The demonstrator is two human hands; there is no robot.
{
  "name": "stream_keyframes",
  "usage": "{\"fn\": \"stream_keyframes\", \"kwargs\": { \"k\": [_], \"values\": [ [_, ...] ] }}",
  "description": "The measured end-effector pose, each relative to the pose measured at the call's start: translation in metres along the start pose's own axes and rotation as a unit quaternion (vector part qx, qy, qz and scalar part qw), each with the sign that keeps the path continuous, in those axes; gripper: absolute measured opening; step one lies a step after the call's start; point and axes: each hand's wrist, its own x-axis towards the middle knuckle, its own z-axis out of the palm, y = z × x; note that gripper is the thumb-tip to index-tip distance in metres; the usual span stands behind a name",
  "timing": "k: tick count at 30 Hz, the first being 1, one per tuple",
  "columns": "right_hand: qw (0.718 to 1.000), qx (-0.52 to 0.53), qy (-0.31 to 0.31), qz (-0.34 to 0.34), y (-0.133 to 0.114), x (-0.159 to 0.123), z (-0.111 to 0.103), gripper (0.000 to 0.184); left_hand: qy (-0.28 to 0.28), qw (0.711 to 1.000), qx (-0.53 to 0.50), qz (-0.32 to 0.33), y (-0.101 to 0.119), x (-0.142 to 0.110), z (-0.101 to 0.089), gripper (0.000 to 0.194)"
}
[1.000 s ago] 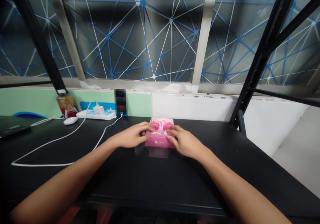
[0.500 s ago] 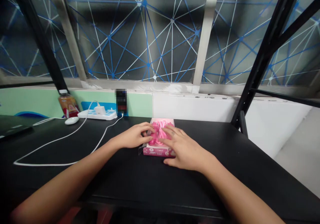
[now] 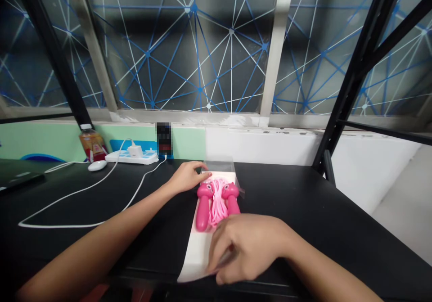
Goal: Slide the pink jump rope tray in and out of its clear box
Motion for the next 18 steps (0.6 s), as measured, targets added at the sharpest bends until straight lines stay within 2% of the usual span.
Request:
{"fn": "stream_keyframes", "kwargs": {
  "k": [3, 5, 7, 9, 11, 13, 15, 18],
  "values": [
    [0.998, 0.065, -0.022, 0.001, -0.005, -0.002, -0.004, 0.041, -0.017, 1.0, 0.003, 0.01, -0.007, 0.004, 0.003, 0.03],
    [0.995, 0.095, 0.006, 0.02, -0.003, -0.004, -0.009, 0.038, -0.033, 0.999, -0.001, 0.03, -0.009, 0.003, 0.003, 0.031],
    [0.987, 0.114, 0.097, 0.057, 0.005, -0.006, -0.016, 0.03, -0.028, 0.998, -0.001, 0.051, -0.008, -0.002, -0.002, 0.033],
    [0.963, 0.086, 0.229, 0.112, 0.017, -0.008, -0.023, 0.033, -0.003, 0.998, 0.007, 0.065, -0.002, -0.008, -0.012, 0.033],
    [0.926, -0.031, 0.339, 0.163, 0.032, -0.009, -0.029, 0.029, 0.0, 0.997, 0.022, 0.076, 0.007, -0.016, -0.025, 0.03],
    [0.895, -0.13, 0.371, 0.212, 0.044, -0.01, -0.031, 0.026, -0.075, 0.992, 0.015, 0.097, 0.018, -0.023, -0.037, 0.025],
    [0.875, -0.197, 0.367, 0.246, 0.051, -0.01, -0.031, 0.024, -0.143, 0.985, 0.006, 0.099, 0.027, -0.028, -0.044, 0.026],
    [0.874, -0.236, 0.344, 0.248, 0.055, -0.006, -0.027, 0.032, -0.204, 0.976, 0.006, 0.08, 0.035, -0.032, -0.045, 0.037]
  ]
}}
